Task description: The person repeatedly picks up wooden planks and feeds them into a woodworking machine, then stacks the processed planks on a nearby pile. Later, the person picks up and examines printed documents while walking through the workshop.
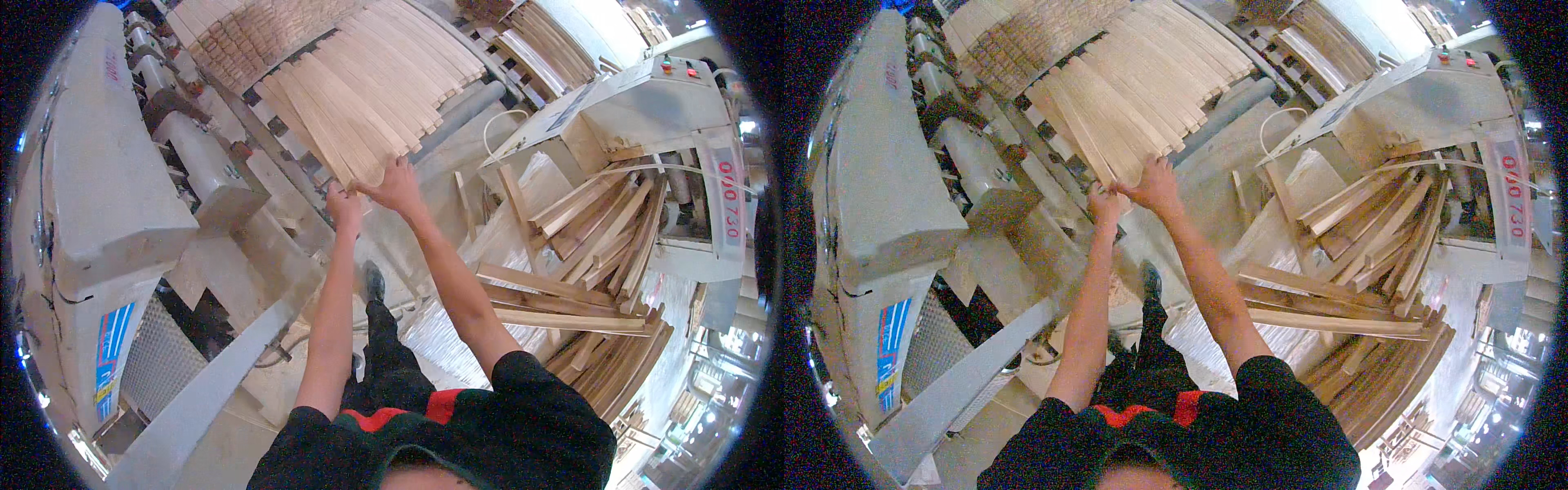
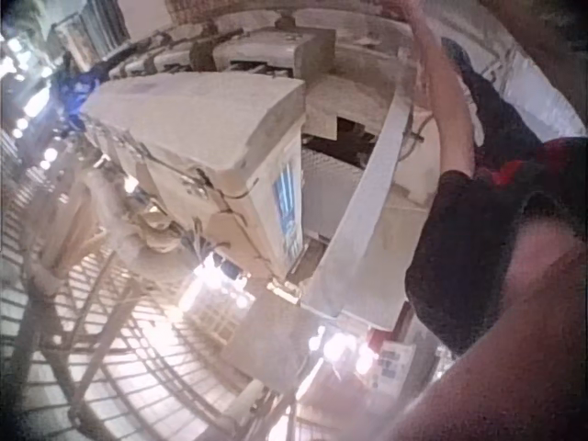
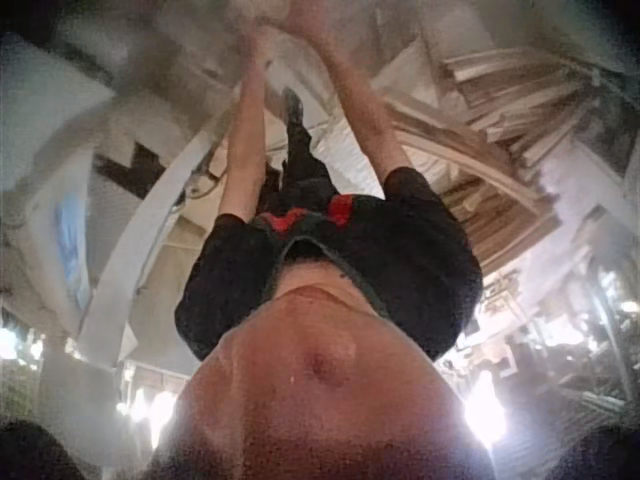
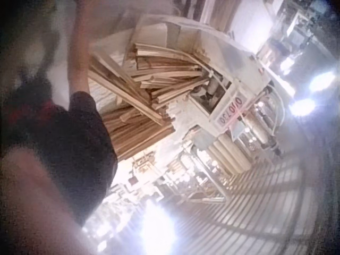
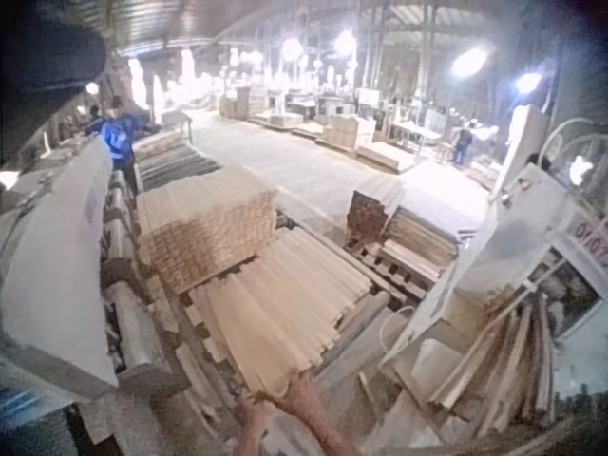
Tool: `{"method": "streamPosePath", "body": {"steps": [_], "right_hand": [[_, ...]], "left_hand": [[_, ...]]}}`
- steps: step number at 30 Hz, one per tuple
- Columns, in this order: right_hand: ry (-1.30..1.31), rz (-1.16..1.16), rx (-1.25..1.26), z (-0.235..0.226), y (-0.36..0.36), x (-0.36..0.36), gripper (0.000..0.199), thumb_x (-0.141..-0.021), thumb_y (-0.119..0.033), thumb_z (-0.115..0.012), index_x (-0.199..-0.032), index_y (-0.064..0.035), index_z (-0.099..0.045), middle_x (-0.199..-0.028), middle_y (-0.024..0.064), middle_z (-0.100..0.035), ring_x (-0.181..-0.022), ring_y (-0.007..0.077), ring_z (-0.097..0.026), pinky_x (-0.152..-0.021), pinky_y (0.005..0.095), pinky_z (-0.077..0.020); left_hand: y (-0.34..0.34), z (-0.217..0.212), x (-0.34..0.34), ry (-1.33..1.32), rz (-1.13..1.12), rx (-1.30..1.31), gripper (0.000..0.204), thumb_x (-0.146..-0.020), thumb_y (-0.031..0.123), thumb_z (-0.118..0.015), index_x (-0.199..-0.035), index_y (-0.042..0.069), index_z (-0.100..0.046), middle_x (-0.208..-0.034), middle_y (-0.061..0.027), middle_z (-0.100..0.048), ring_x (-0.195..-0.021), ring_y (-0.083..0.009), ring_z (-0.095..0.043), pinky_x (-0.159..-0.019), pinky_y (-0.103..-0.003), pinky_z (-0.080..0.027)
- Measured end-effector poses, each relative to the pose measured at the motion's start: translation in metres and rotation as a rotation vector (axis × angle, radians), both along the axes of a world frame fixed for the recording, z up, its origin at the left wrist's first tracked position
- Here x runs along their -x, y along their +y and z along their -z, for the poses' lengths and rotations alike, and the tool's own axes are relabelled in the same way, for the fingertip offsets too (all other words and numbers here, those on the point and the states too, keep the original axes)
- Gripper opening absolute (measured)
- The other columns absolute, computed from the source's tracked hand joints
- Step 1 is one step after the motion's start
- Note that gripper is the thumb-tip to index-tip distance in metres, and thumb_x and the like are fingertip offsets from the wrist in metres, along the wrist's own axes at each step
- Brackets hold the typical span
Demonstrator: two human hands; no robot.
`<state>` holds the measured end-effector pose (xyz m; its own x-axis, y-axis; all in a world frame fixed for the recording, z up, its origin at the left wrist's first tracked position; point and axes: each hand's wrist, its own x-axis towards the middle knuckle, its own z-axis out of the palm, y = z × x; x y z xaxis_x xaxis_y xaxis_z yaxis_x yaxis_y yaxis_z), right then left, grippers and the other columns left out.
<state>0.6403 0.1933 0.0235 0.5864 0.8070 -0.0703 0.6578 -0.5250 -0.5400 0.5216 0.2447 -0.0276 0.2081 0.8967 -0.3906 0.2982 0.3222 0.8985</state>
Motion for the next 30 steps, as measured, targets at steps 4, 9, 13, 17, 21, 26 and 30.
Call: {"method": "streamPosePath", "body": {"steps": [4, 9, 13, 17, 21, 26, 30], "right_hand": [[0.016, 0.004, -0.101, 0.013, 0.007, 0.004, 0.083, -0.066, -0.048, -0.073, -0.118, 0.0087, -0.043, -0.113, 0.0315, -0.044, -0.104, 0.0447, -0.047, -0.089, 0.046, -0.0411], [0.002, -0.025, -0.058, 0.009, 0.007, 0.009, 0.079, -0.065, -0.037, -0.075, -0.12, 0.0079, -0.041, -0.115, 0.0309, -0.043, -0.106, 0.0444, -0.045, -0.089, 0.0461, -0.0406], [0.035, 0.008, -0.13, 0.008, 0.005, 0.013, 0.075, -0.065, -0.03, -0.076, -0.119, 0.0079, -0.041, -0.116, 0.0303, -0.042, -0.106, 0.0438, -0.044, -0.089, 0.0458, -0.0402], [0.08, -0.035, -0.085, 0.01, 0.007, 0.006, 0.073, -0.064, -0.029, -0.077, -0.115, 0.0082, -0.041, -0.116, 0.0302, -0.042, -0.105, 0.0431, -0.044, -0.089, 0.0454, -0.0404], [0.039, -0.022, -0.045, 0.011, 0.009, 0.012, 0.078, -0.062, -0.034, -0.078, -0.116, 0.0074, -0.04, -0.114, 0.0305, -0.044, -0.107, 0.0438, -0.043, -0.092, 0.0475, -0.037], [-0.088, -0.011, -0.026, 0.005, 0.022, 0.031, 0.103, -0.054, -0.042, -0.081, -0.132, 0.003, -0.03, -0.126, 0.0337, -0.035, -0.113, 0.0448, -0.039, -0.097, 0.0508, -0.0308], [-0.064, -0.042, 0.238, -0.016, 0.017, 0.036, 0.114, -0.053, -0.049, -0.079, -0.139, -0.0025, -0.02, -0.133, 0.0376, -0.026, -0.124, 0.0525, -0.025, -0.1, 0.0579, -0.0261]], "left_hand": [[0.008, 0.012, 0.0, 0.087, -0.156, -0.15, 0.033, -0.084, 0.016, -0.062, -0.108, -0.004, -0.05, -0.099, -0.019, -0.063, -0.085, -0.0265, -0.064, -0.068, -0.036, -0.052], [0.005, 0.0, 0.0, -0.009, -0.191, -0.172, 0.036, -0.084, 0.014, -0.062, -0.11, -0.007, -0.049, -0.098, -0.0209, -0.062, -0.085, -0.0273, -0.064, -0.068, -0.035, -0.052], [-0.002, -0.02, -0.012, 0.106, -0.238, -0.259, 0.035, -0.083, 0.015, -0.063, -0.107, -0.008, -0.051, -0.096, -0.0202, -0.062, -0.084, -0.0262, -0.064, -0.068, -0.034, -0.051], [0.001, -0.013, -0.013, 0.169, -0.264, -0.245, 0.035, -0.081, 0.017, -0.066, -0.103, -0.008, -0.053, -0.091, -0.0199, -0.063, -0.08, -0.0253, -0.063, -0.066, -0.034, -0.05], [0.004, 0.01, -0.007, 0.121, -0.248, -0.197, 0.034, -0.082, 0.019, -0.064, -0.105, -0.004, -0.055, -0.086, -0.0198, -0.063, -0.076, -0.0266, -0.063, -0.067, -0.035, -0.05], [0.027, 0.045, 0.033, 0.202, -0.029, -0.262, 0.036, -0.087, 0.029, -0.056, -0.108, 0.0, -0.055, -0.084, -0.0197, -0.063, -0.073, -0.0264, -0.062, -0.064, -0.037, -0.051], [-0.001, 0.003, 0.054, -0.242, -0.21, 0.23, 0.045, -0.091, 0.041, -0.047, -0.115, 0.004, -0.055, -0.087, -0.0182, -0.062, -0.072, -0.0274, -0.061, -0.066, -0.038, -0.052]]}}
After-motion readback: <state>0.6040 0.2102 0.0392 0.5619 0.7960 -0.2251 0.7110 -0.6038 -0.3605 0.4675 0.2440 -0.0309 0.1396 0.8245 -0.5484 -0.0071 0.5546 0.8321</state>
